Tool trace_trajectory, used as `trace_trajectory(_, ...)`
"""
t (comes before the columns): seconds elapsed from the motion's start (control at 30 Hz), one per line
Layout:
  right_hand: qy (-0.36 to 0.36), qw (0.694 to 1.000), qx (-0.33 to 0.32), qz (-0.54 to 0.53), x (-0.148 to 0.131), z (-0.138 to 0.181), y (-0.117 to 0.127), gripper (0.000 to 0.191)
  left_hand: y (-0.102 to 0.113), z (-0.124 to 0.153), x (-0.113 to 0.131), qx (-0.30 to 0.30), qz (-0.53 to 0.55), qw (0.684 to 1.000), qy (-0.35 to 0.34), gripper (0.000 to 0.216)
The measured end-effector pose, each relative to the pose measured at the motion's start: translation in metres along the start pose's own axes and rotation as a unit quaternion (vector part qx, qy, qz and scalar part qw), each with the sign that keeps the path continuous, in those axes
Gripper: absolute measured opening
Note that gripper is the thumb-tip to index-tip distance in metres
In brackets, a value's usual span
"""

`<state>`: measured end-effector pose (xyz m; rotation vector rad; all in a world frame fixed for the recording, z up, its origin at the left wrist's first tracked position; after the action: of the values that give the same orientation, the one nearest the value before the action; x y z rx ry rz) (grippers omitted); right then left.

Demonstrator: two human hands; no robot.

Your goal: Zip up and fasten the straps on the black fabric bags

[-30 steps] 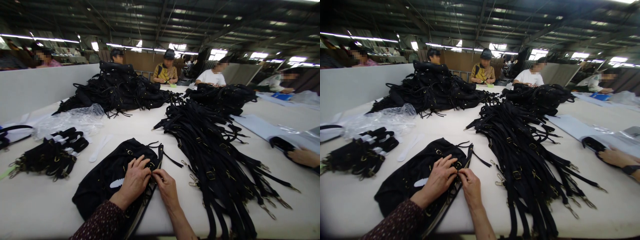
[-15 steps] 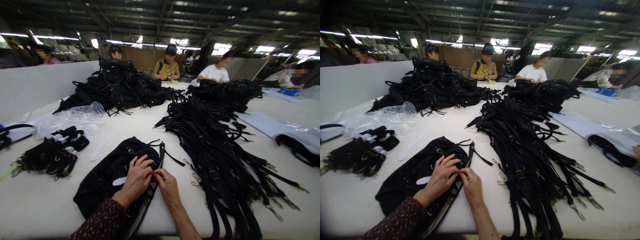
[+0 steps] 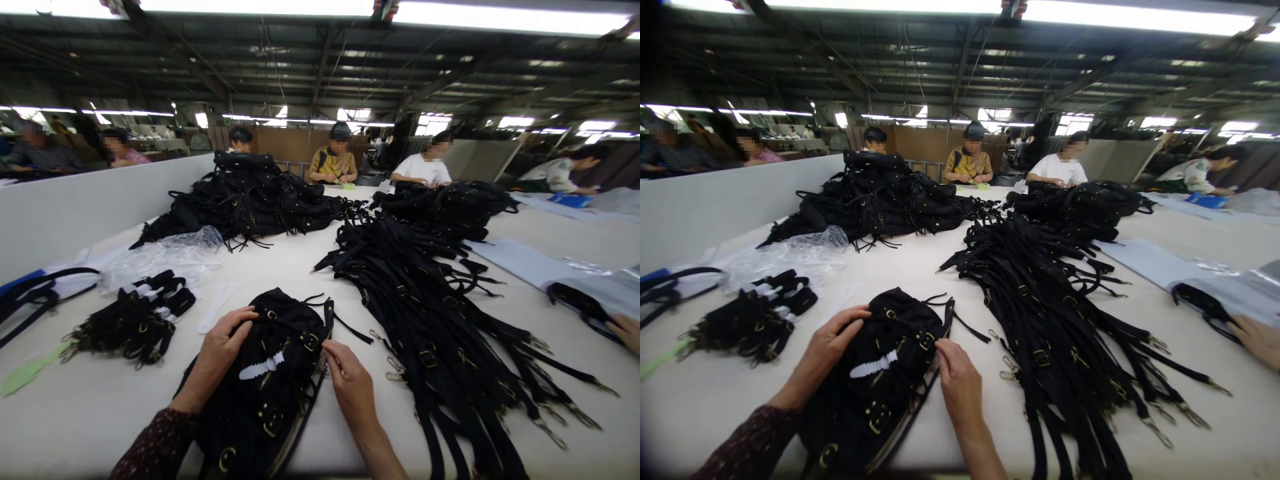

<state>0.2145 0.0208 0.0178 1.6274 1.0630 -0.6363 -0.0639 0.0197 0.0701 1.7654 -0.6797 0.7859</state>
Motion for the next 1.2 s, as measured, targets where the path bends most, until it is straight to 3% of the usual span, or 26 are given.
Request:
trace_trajectory(0.07,0.030,0.998,-0.049,0.034,-0.022,0.005,-0.016,0.026,0.014,0.011,-0.012,-0.010,0.013,0.999,0.051,0.030)
trace_trajectory(0.17,0.050,0.984,-0.144,0.095,-0.049,0.015,-0.054,0.040,0.014,0.030,-0.020,-0.047,0.011,0.995,0.087,0.034)
trace_trajectory(0.27,0.034,0.980,-0.167,0.098,-0.056,0.018,-0.072,0.054,0.009,0.041,-0.017,-0.064,-0.004,0.995,0.082,0.036)
trace_trajectory(0.37,-0.040,0.990,-0.129,-0.047,-0.040,0.012,-0.056,0.058,0.002,0.045,-0.008,-0.094,-0.033,0.993,0.066,0.034)
trace_trajectory(0.43,-0.103,0.970,-0.076,-0.208,-0.021,0.009,-0.035,0.051,-0.008,0.048,0.003,-0.136,-0.076,0.987,0.039,0.030)
trace_trajectory(0.53,-0.176,0.885,0.066,-0.426,0.012,0.010,-0.001,0.047,-0.035,0.055,0.024,-0.210,-0.188,0.959,-0.024,0.023)
trace_trajectory(0.6,-0.212,0.822,0.143,-0.509,0.031,0.015,0.012,0.051,-0.057,0.058,0.037,-0.250,-0.281,0.925,-0.056,0.022)
trace_trajectory(0.7,-0.241,0.765,0.180,-0.569,0.048,0.020,0.017,0.057,-0.090,0.058,0.051,-0.282,-0.401,0.867,-0.092,0.034)
trace_trajectory(0.83,-0.233,0.744,0.180,-0.601,0.054,0.020,0.015,0.063,-0.126,0.050,0.059,-0.310,-0.476,0.816,-0.112,0.052)
trace_trajectory(0.97,-0.235,0.719,0.184,-0.628,0.055,0.020,0.017,0.057,-0.142,0.041,0.058,-0.333,-0.478,0.805,-0.115,0.055)
trace_trajectory(1.2,-0.245,0.695,0.191,-0.648,0.055,0.023,0.023,0.057,-0.142,0.040,0.053,-0.330,-0.456,0.820,-0.101,0.034)
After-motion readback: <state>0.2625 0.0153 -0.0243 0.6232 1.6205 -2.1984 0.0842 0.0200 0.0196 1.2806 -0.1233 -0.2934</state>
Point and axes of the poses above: each hand's wrist, its own z-axis away from the middle knuckle, its own y-axis out of the back of the hand, x = y × z, the point moved 6 cm from there along -z, towards the middle knuckle, and after that the axes turned 7 degrees about -z, right-handed, at the moved point
